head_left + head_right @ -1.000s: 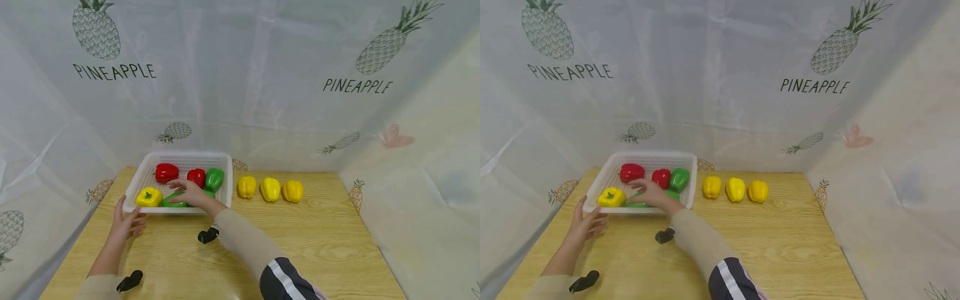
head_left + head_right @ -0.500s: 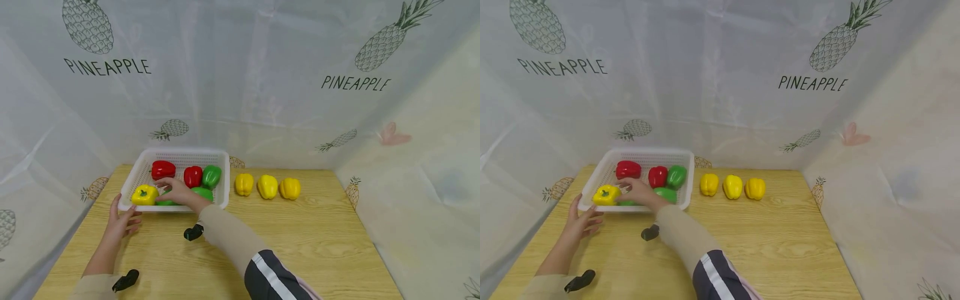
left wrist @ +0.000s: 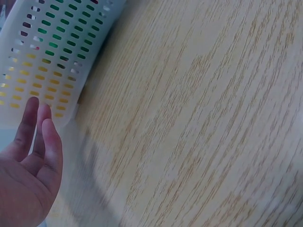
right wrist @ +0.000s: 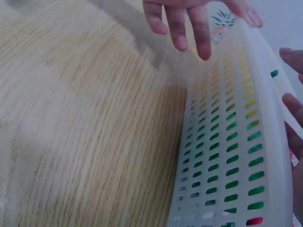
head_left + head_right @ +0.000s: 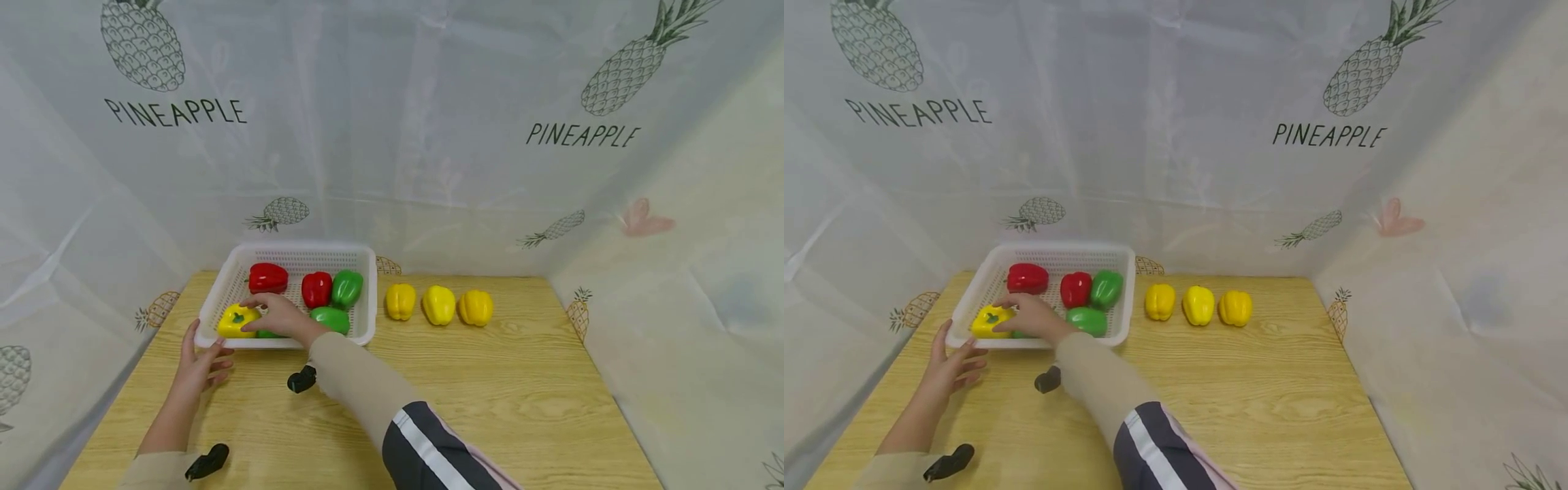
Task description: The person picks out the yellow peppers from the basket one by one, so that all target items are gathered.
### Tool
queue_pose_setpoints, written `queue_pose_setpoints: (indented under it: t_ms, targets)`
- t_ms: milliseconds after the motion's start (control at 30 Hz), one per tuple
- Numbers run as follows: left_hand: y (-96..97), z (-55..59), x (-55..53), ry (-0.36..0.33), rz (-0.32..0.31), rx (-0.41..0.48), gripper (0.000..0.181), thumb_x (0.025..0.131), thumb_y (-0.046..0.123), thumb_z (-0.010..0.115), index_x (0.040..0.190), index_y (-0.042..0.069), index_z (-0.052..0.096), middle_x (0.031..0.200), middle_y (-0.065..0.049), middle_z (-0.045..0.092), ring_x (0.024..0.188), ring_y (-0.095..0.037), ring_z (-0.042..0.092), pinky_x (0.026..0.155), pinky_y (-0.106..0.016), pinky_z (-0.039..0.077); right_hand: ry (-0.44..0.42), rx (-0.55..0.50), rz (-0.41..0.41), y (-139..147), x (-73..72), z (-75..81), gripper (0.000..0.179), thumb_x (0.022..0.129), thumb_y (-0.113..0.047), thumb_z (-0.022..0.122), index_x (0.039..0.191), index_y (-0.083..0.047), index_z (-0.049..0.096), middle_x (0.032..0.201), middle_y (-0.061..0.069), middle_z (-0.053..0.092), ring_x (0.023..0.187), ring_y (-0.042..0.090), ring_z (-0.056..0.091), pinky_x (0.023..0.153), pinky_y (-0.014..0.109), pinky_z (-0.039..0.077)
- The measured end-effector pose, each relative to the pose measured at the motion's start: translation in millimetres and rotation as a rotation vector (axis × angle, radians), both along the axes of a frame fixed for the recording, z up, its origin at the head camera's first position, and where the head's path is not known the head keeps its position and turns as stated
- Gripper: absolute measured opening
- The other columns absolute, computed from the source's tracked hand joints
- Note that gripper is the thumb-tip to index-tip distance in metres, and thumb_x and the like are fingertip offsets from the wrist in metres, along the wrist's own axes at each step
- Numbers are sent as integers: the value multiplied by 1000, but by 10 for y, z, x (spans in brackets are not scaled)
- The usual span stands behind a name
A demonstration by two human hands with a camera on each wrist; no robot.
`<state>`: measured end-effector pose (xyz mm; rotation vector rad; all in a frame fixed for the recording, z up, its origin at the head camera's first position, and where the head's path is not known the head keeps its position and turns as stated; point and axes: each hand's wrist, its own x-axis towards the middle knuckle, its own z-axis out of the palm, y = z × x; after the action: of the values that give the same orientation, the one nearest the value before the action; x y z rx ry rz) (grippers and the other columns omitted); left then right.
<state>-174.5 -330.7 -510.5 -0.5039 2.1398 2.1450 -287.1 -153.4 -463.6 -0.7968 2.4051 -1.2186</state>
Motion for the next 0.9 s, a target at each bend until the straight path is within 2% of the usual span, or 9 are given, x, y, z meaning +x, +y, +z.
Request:
queue_pose_setpoints:
  t_ms: [200, 433, 567, 800, 900]
  targets:
    - [3, -24, -19, 3, 4, 9, 82, 100, 40, 52, 151, 50, -11, 85, 13, 70, 73, -12, 68, 66, -29, 56, 98, 120, -15, -72, -42, -28, 41, 83, -36, 78, 122, -32, 67, 122, -20, 60, 116, 4, 51, 98, 27, 40]
    - [-5, -28, -15, 11, 3, 21, 81, 100, 39, 52, 150, 51, -11, 85, 13, 70, 73, -12, 68, 66, -29, 56, 160, 217, -42, -155, -76, -55, 37, 84, -41, 76, 121, -37, 69, 134, -21, 52, 125, 3, 44, 104, 32, 32]
    - [-11, -32, -19, 28, 1, 22, 81, 100, 39, 53, 151, 50, -10, 85, 13, 70, 74, -13, 68, 66, -29, 56, 170, 238, -58, -178, -80, -66, 35, 85, -41, 76, 119, -38, 70, 132, -21, 53, 123, 3, 45, 102, 32, 32]
    - [-24, -50, -23, 50, -2, 20, 83, 100, 39, 53, 152, 45, -11, 85, 13, 70, 74, -13, 68, 64, -29, 56, 163, 216, -78, -215, -125, -79, 28, 86, -38, 75, 113, -35, 74, 121, -23, 60, 116, 1, 50, 94, 29, 34]
    - [-27, -57, -31, 52, -6, 18, 82, 100, 39, 53, 152, 46, -11, 86, 13, 70, 74, -13, 68, 64, -29, 56, 156, 199, -88, -218, -146, -78, 23, 86, -36, 75, 109, -33, 76, 116, -23, 63, 112, 0, 51, 95, 29, 34]
